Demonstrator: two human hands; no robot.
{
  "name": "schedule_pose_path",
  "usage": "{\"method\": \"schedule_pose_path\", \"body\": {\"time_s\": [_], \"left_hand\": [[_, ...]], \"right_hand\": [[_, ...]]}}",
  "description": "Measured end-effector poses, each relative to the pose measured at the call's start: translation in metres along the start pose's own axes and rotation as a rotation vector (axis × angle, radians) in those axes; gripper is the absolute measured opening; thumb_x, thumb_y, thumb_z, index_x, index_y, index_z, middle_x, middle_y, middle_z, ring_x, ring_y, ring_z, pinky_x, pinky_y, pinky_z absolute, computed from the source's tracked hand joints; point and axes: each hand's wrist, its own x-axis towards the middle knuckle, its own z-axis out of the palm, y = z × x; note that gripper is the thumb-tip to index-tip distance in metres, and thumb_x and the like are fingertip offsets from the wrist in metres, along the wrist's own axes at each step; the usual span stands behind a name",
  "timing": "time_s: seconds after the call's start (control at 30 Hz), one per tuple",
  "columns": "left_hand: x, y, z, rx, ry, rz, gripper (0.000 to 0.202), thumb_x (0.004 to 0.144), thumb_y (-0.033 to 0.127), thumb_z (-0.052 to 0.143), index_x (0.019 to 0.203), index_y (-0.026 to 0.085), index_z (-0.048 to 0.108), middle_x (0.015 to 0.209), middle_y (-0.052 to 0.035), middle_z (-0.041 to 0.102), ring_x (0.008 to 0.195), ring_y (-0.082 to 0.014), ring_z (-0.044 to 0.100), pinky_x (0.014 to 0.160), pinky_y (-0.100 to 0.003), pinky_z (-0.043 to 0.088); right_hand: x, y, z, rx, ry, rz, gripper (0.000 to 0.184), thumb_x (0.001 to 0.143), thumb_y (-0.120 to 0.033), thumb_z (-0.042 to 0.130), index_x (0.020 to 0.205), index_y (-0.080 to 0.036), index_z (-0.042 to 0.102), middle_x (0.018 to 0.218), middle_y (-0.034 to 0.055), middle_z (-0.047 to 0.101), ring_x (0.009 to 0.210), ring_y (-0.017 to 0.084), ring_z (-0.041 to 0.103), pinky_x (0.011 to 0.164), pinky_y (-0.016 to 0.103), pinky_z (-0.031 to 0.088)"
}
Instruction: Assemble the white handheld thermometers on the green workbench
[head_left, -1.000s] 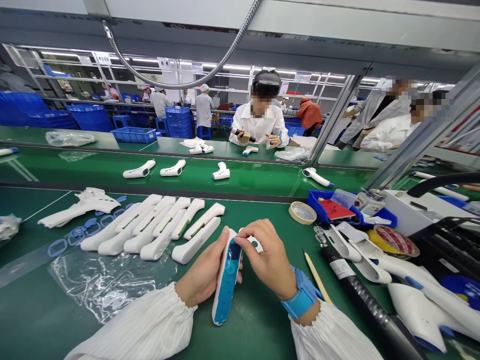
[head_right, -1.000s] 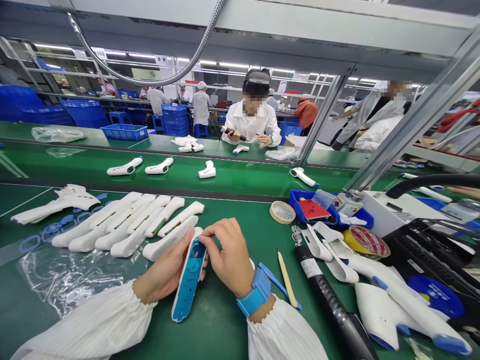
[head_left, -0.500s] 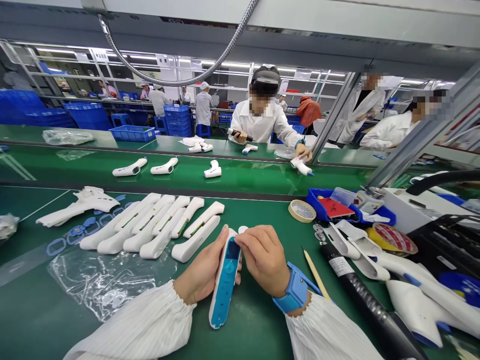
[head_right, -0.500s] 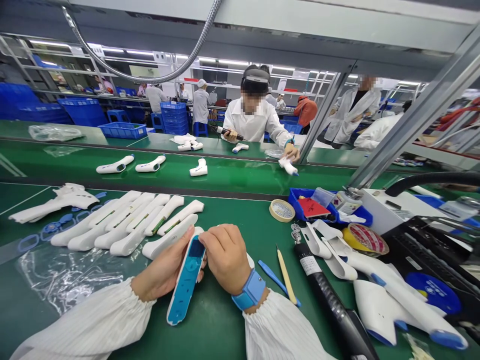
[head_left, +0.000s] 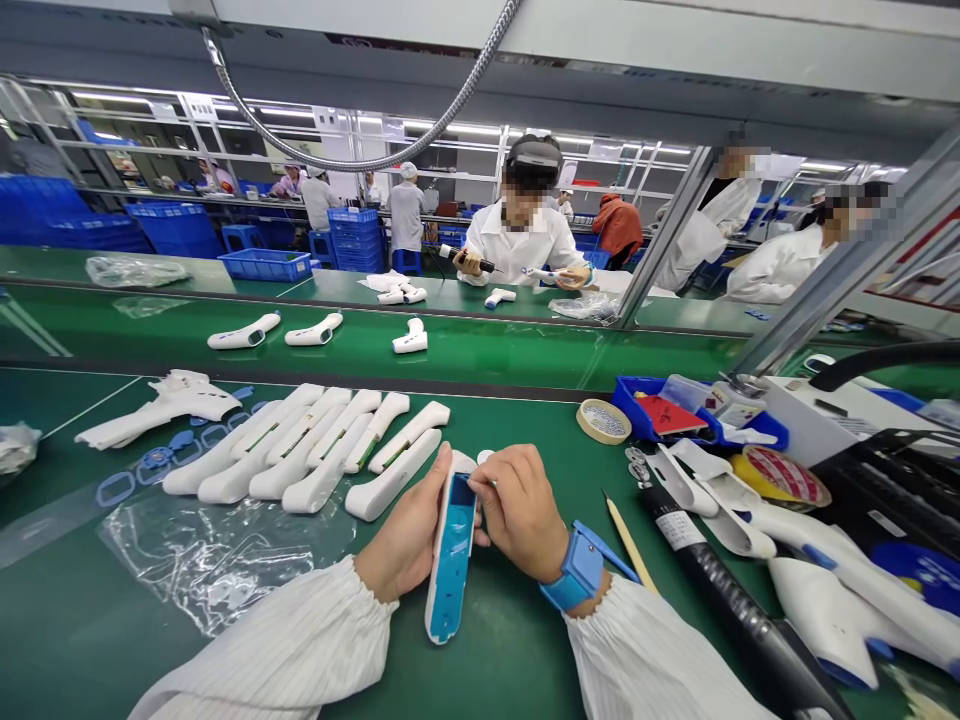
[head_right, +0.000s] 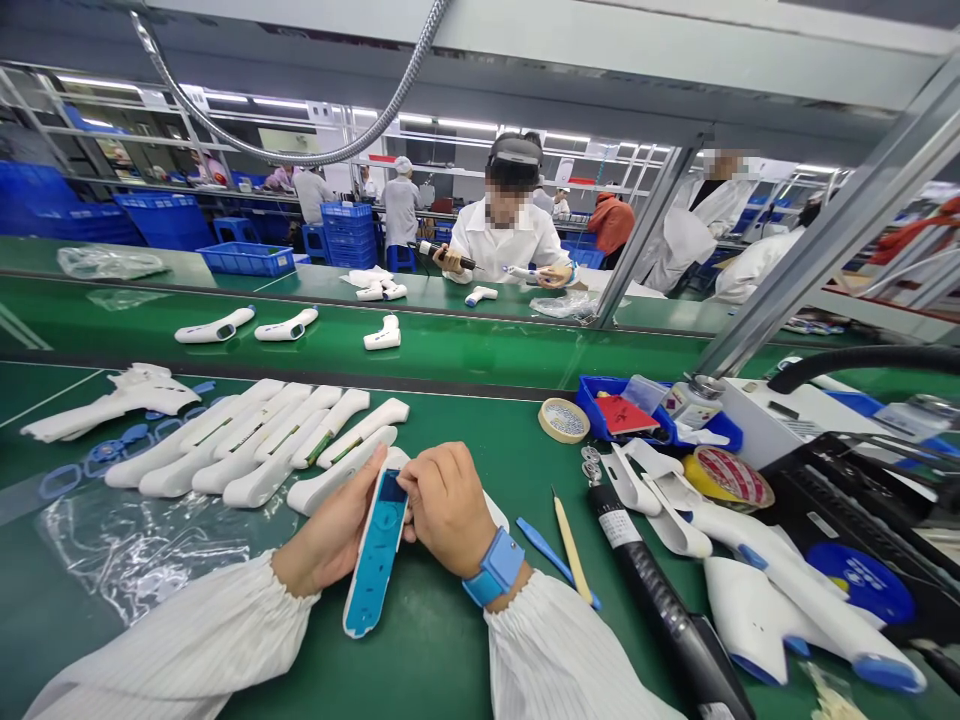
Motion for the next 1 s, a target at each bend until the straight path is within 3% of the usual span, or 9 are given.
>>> {"method": "schedule_pose_path", "body": {"time_s": [0.13,0.23,0.43,0.57,0.83,1.0], "left_hand": [[0.005,0.011,-0.004,-0.168,-0.013,0.111,0.042,0.076,0.053,0.053,0.061,0.015,0.049,0.051,0.0036,0.048,0.045,-0.0068,0.047,0.043,-0.017,0.04],[0.008,0.017,-0.007,-0.222,-0.046,0.079,0.045,0.076,0.056,0.052,0.06,0.014,0.048,0.051,0.0034,0.048,0.043,-0.0061,0.045,0.04,-0.016,0.038],[0.01,0.027,-0.011,-0.19,0.033,0.124,0.046,0.087,0.049,0.036,0.069,0.011,0.055,0.055,-0.002,0.053,0.049,-0.0107,0.053,0.053,-0.024,0.05],[0.01,0.036,-0.017,-0.211,-0.007,0.163,0.047,0.088,0.047,0.033,0.07,0.01,0.056,0.058,-0.003,0.053,0.049,-0.0107,0.053,0.055,-0.026,0.053],[0.01,0.055,-0.028,-0.318,0.001,0.19,0.044,0.088,0.047,0.033,0.075,0.011,0.054,0.06,-0.0034,0.053,0.05,-0.0113,0.053,0.052,-0.027,0.053],[0.009,0.061,-0.031,-0.336,0.049,0.232,0.041,0.088,0.045,0.034,0.077,0.01,0.054,0.058,-0.0023,0.052,0.051,-0.0112,0.054,0.053,-0.025,0.053]], "right_hand": [[-0.003,-0.01,0.001,0.114,-0.096,-0.014,0.009,0.084,-0.013,0.045,0.079,-0.018,0.051,0.077,0.0062,0.058,0.076,0.019,0.047,0.069,0.035,0.045],[-0.003,-0.019,0.001,0.205,-0.116,0.009,0.01,0.084,-0.011,0.045,0.083,-0.019,0.05,0.09,0.0077,0.06,0.09,0.02,0.05,0.078,0.038,0.046],[-0.008,-0.036,0.002,0.499,-0.209,0.015,0.013,0.085,-0.008,0.039,0.085,-0.02,0.044,0.096,0.0099,0.06,0.094,0.018,0.054,0.079,0.035,0.047],[-0.014,-0.041,0.002,0.494,-0.217,0.071,0.012,0.086,-0.009,0.038,0.084,-0.02,0.043,0.089,0.0079,0.062,0.086,0.016,0.056,0.074,0.031,0.048],[-0.033,-0.059,-0.007,0.351,-0.318,-0.141,0.014,0.086,-0.009,0.036,0.08,-0.018,0.045,0.082,0.0081,0.063,0.071,0.015,0.054,0.065,0.028,0.048],[-0.069,-0.066,-0.008,0.332,-0.286,-0.108,0.017,0.088,-0.012,0.039,0.076,-0.019,0.048,0.079,0.0052,0.066,0.07,0.012,0.058,0.062,0.023,0.048]]}}
